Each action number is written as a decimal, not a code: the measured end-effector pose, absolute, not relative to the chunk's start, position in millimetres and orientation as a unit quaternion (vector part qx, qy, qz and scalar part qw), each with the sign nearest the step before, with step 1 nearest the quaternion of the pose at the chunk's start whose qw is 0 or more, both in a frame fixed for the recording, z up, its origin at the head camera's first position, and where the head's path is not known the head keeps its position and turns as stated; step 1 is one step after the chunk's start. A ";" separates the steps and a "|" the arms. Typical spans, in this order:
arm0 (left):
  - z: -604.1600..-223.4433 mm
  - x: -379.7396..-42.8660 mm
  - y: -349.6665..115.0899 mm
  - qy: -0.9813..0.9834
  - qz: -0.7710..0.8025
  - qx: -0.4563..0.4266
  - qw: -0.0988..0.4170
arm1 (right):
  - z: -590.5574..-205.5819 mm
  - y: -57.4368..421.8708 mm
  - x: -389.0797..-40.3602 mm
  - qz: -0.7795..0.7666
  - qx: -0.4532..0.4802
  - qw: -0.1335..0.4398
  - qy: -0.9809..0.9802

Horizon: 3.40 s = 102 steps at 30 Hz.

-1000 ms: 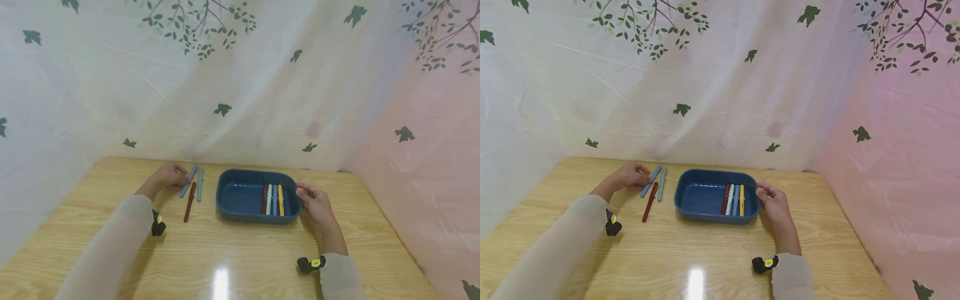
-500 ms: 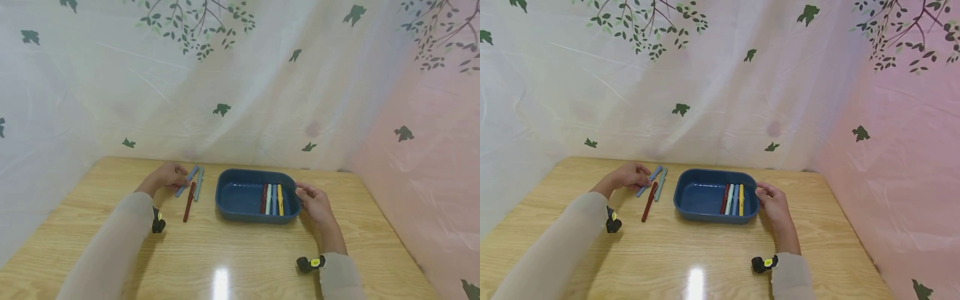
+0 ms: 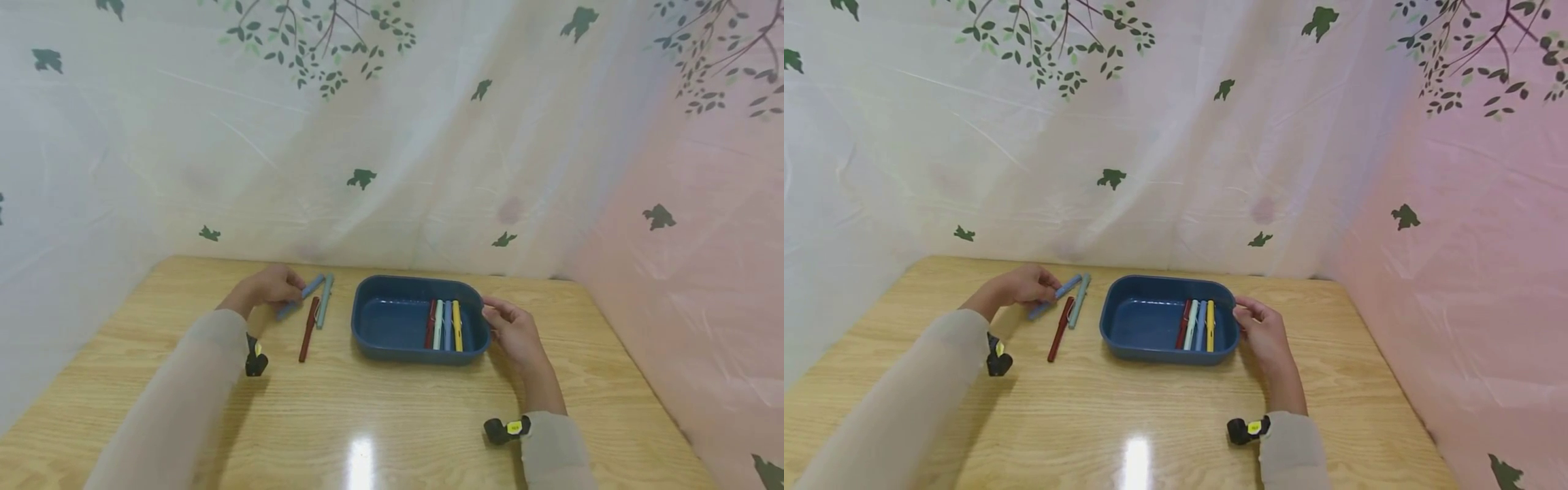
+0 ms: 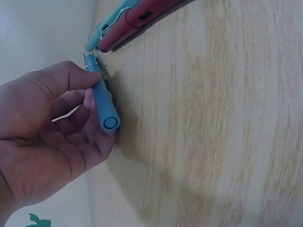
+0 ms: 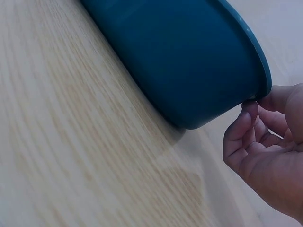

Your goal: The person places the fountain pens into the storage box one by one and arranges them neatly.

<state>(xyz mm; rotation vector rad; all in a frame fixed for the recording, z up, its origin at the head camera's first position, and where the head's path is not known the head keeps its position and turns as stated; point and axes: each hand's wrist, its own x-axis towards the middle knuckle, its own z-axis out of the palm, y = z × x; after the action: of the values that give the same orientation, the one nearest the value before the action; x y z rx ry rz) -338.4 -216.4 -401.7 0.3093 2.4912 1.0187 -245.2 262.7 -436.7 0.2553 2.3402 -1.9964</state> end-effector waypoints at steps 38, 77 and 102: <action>-348.6 -339.6 -196.9 0.906 0.375 0.142 0.132 | -434.6 263.2 -243.1 -0.646 0.077 0.029 0.759; -338.7 -312.6 -82.9 0.835 0.506 0.141 0.162 | -433.7 262.9 -241.4 -0.651 0.074 0.026 0.755; -403.5 -298.2 -20.8 0.824 0.514 0.144 0.189 | -433.1 261.8 -242.9 -0.644 0.069 0.025 0.761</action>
<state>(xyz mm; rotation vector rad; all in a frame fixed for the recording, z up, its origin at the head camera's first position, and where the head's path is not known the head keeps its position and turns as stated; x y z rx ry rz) -298.2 -20.8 -403.5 0.4058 2.3169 1.4467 -242.9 261.8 -433.1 0.2132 2.3542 -1.9932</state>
